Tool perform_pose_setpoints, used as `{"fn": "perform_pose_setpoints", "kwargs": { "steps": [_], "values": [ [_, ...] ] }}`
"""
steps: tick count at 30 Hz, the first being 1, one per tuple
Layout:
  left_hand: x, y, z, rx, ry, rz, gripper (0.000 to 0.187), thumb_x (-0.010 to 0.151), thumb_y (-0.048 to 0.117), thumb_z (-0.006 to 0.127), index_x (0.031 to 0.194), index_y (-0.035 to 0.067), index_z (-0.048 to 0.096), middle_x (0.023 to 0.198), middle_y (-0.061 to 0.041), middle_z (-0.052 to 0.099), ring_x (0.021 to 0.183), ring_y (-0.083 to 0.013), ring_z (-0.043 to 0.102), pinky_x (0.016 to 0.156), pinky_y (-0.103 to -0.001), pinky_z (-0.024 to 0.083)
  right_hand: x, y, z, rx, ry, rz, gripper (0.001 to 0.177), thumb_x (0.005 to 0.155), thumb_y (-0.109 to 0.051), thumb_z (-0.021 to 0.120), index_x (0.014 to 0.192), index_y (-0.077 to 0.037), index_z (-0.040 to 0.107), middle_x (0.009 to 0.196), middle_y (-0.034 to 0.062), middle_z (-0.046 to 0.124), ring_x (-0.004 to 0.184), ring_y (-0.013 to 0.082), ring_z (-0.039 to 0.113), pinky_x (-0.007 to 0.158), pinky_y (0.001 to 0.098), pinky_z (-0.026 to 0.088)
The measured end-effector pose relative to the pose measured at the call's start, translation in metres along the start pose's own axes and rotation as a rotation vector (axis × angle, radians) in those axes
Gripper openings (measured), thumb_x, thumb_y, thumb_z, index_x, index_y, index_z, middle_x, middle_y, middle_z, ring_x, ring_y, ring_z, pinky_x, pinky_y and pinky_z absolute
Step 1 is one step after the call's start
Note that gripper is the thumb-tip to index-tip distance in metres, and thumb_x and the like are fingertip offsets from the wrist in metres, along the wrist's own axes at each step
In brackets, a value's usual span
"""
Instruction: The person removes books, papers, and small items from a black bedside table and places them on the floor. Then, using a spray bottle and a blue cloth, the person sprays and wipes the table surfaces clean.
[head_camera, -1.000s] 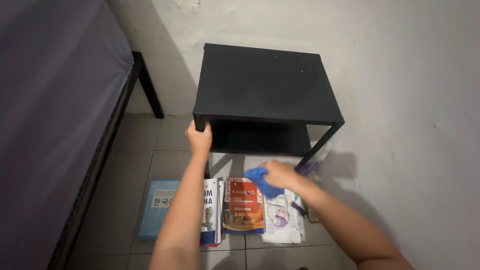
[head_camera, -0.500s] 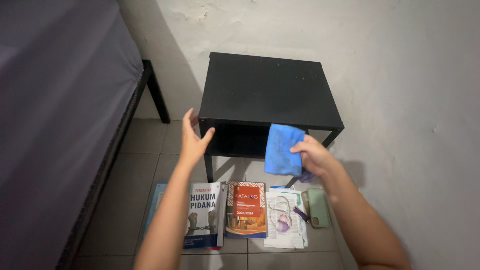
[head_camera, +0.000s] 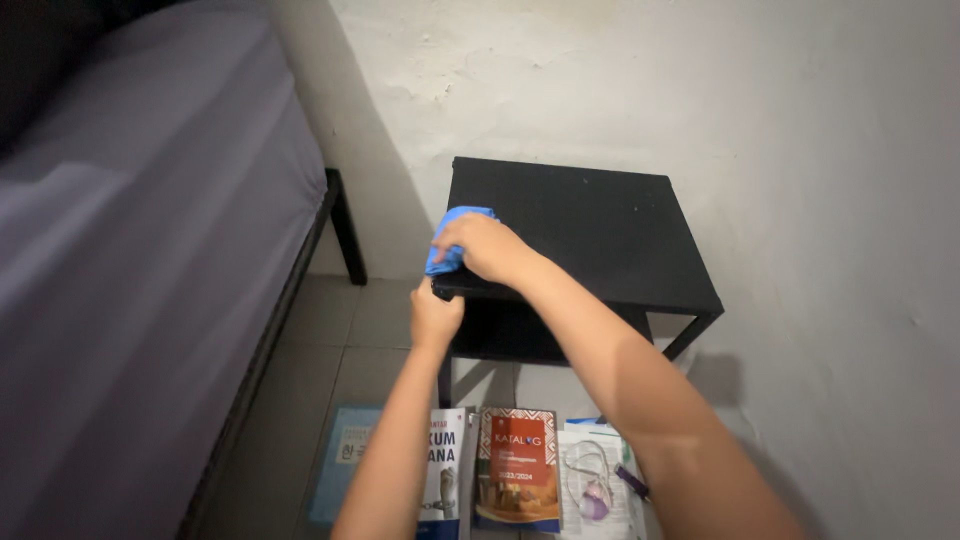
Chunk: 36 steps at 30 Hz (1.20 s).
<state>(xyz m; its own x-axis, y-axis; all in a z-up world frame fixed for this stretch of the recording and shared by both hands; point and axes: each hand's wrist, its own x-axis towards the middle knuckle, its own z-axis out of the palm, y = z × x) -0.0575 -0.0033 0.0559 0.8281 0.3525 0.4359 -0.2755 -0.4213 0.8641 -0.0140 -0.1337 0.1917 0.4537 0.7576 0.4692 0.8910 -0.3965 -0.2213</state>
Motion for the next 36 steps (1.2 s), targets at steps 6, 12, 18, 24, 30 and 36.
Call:
{"fn": "perform_pose_setpoints", "kwargs": {
  "steps": [6,12,18,24,30,36],
  "values": [
    [-0.002,0.003,0.005,-0.056,0.063,-0.042,0.022,0.085,0.018,0.071,0.1,0.004,0.065,0.084,-0.025,0.072,0.089,-0.0455,0.069,0.071,-0.047,0.056,-0.131,0.08,-0.043,0.139,-0.042,0.067,0.067,0.059,0.018,0.046,0.115,-0.007,0.075,0.118,0.007,0.076,0.133,0.0342,0.059,0.115,0.046,0.042],
    [0.0,0.007,0.0,-0.052,0.013,-0.066,0.031,0.076,0.012,0.068,0.105,0.002,0.066,0.082,-0.021,0.074,0.082,-0.0386,0.075,0.069,-0.043,0.057,-0.285,0.09,-0.159,0.079,-0.007,0.498,0.06,0.05,0.022,0.04,0.086,-0.003,0.08,0.12,0.0125,0.077,0.134,0.0328,0.059,0.12,0.0479,0.035],
    [0.022,-0.012,-0.044,-0.137,-0.577,0.015,0.111,0.081,0.033,0.088,0.157,0.004,0.013,0.144,-0.03,0.042,0.136,-0.0366,0.04,0.107,-0.045,0.035,-0.228,0.074,-0.198,0.0,0.191,0.662,0.06,0.065,0.023,0.037,0.098,-0.006,0.077,0.106,0.0115,0.079,0.102,0.0242,0.074,0.096,0.038,0.057],
    [0.117,-0.051,0.016,-0.307,-0.01,-0.105,0.075,0.102,0.041,0.046,0.159,0.004,0.013,0.157,-0.027,0.037,0.147,-0.0354,0.036,0.118,-0.043,0.03,-0.017,0.068,-0.066,0.12,0.111,-0.003,0.046,0.062,0.015,0.051,0.09,-0.01,0.077,0.115,0.0131,0.075,0.112,0.0331,0.069,0.099,0.04,0.054],
    [0.151,-0.059,0.074,0.026,-0.097,-0.265,0.061,0.104,0.035,0.041,0.151,-0.005,0.038,0.147,-0.032,0.05,0.139,-0.0438,0.047,0.116,-0.045,0.037,0.021,0.075,0.0,0.063,0.057,0.256,0.04,0.069,0.012,0.051,0.083,-0.012,0.08,0.112,0.0091,0.078,0.109,0.0282,0.072,0.096,0.0386,0.056],
    [0.121,0.027,0.055,0.313,-0.228,-0.386,0.063,0.104,0.051,0.032,0.14,0.002,0.047,0.127,-0.029,0.062,0.119,-0.047,0.059,0.101,-0.053,0.046,-0.009,0.1,0.0,0.094,0.057,0.195,0.042,0.068,0.016,0.049,0.086,-0.009,0.078,0.119,0.0102,0.075,0.12,0.0308,0.066,0.105,0.0408,0.049]
  ]
}}
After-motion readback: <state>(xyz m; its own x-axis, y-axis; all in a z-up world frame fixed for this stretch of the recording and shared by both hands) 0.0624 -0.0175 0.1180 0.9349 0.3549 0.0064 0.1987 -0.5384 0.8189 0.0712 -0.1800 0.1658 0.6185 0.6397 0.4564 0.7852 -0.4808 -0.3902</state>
